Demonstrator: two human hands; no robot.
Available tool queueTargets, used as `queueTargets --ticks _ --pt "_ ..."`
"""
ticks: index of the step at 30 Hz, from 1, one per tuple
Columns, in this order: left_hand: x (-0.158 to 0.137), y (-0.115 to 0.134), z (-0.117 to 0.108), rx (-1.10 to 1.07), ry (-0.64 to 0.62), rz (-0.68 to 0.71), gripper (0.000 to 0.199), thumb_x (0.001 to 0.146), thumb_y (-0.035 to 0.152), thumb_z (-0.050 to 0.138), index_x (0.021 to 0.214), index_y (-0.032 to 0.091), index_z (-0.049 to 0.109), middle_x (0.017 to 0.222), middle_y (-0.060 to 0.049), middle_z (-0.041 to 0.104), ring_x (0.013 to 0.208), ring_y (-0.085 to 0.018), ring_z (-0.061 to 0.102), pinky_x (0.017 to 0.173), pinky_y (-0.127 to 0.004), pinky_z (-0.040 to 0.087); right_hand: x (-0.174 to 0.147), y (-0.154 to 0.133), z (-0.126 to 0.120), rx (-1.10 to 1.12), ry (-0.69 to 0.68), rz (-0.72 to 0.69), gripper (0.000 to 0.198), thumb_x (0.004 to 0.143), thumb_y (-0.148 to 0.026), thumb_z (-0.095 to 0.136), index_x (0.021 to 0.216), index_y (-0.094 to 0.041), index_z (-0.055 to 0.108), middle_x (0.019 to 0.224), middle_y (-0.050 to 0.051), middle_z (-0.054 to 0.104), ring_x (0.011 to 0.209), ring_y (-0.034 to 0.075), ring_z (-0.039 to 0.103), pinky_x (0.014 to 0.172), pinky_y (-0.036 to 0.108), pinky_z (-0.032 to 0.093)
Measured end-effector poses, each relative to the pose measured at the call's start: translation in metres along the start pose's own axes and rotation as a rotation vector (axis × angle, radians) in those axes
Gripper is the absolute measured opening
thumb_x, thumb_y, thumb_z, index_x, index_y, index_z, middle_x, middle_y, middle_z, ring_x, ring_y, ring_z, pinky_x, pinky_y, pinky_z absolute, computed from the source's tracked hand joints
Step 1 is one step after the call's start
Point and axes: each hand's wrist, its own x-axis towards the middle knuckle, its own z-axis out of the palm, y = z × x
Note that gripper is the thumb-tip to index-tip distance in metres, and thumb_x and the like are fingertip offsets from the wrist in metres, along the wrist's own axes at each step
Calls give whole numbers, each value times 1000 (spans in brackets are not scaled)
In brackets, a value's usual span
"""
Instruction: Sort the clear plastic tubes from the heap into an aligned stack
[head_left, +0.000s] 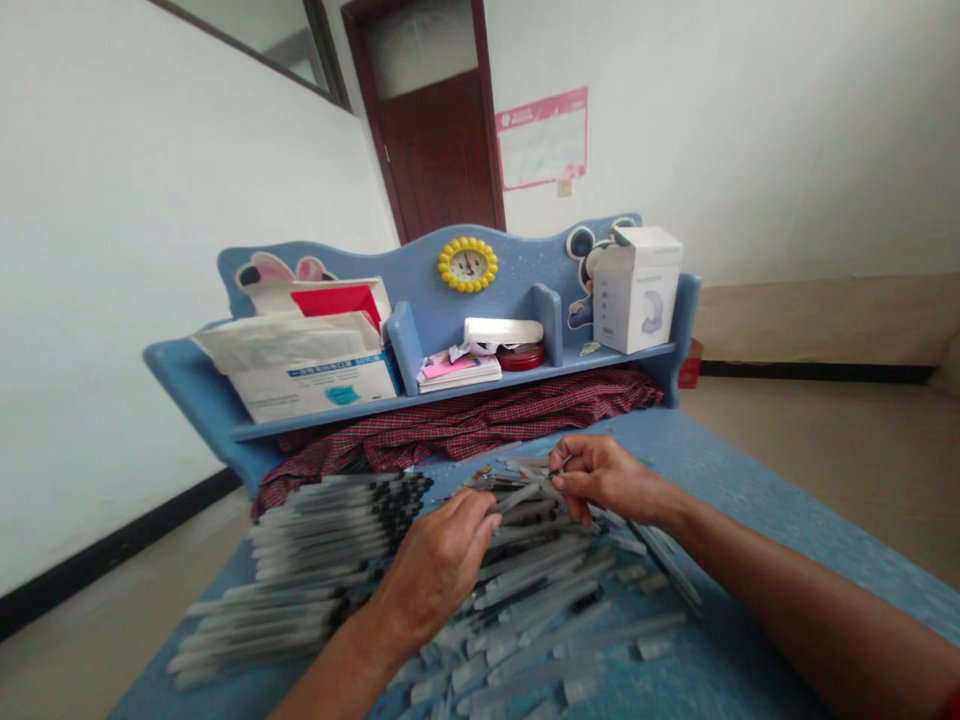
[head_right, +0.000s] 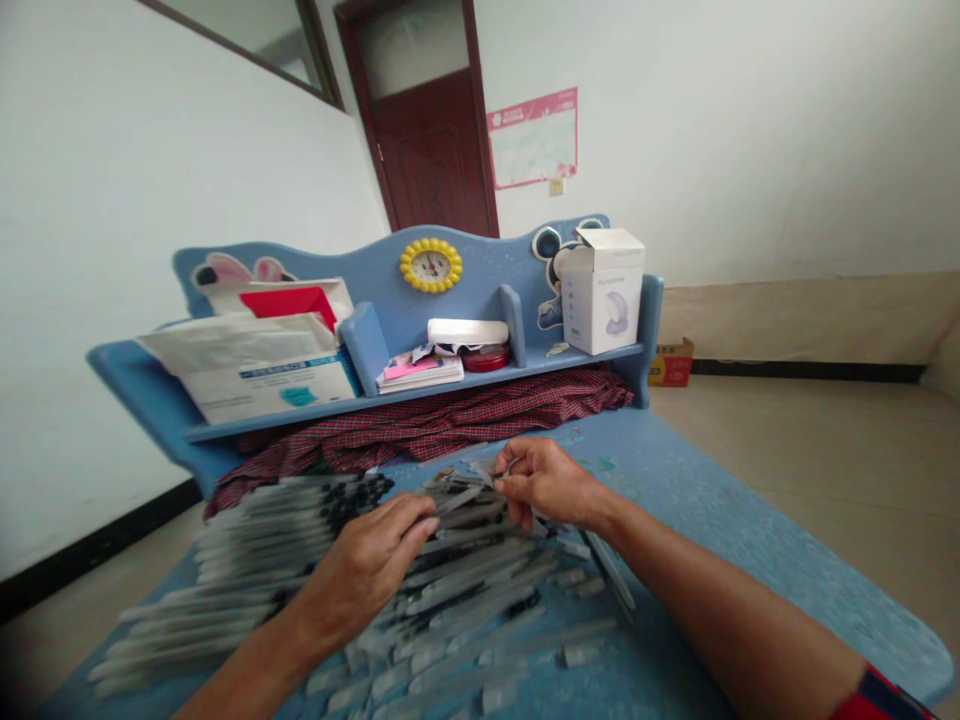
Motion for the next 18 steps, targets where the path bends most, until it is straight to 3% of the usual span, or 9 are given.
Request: queueTargets --ticks 9,15,18 --pt "0 2 2 7 -48 1 15 92 19 38 93 17 53 80 -4 59 75 -16 58 67 -25 43 -6 -8 -18 -411 -117 165 5 70 -14 53 74 -17 52 41 -7 52 33 8 46 31 16 35" --pt "0 5 2 18 -59 33 17 93 18 36 91 17 54 78 -4 58 73 -16 57 65 -26 44 -8 -12 -31 -472 -252 265 11 67 -17 60 77 -15 56 47 -6 54 39 9 49 32 17 39" --pt "-1 7 2 20 -71 53 17 92 18 37 90 17 54 78 -4 58 73 -16 57 66 -25 44 -9 -13 -33 -458 -261 233 16 70 -26 64 79 -15 57 47 -6 54 39 9 49 34 17 38"
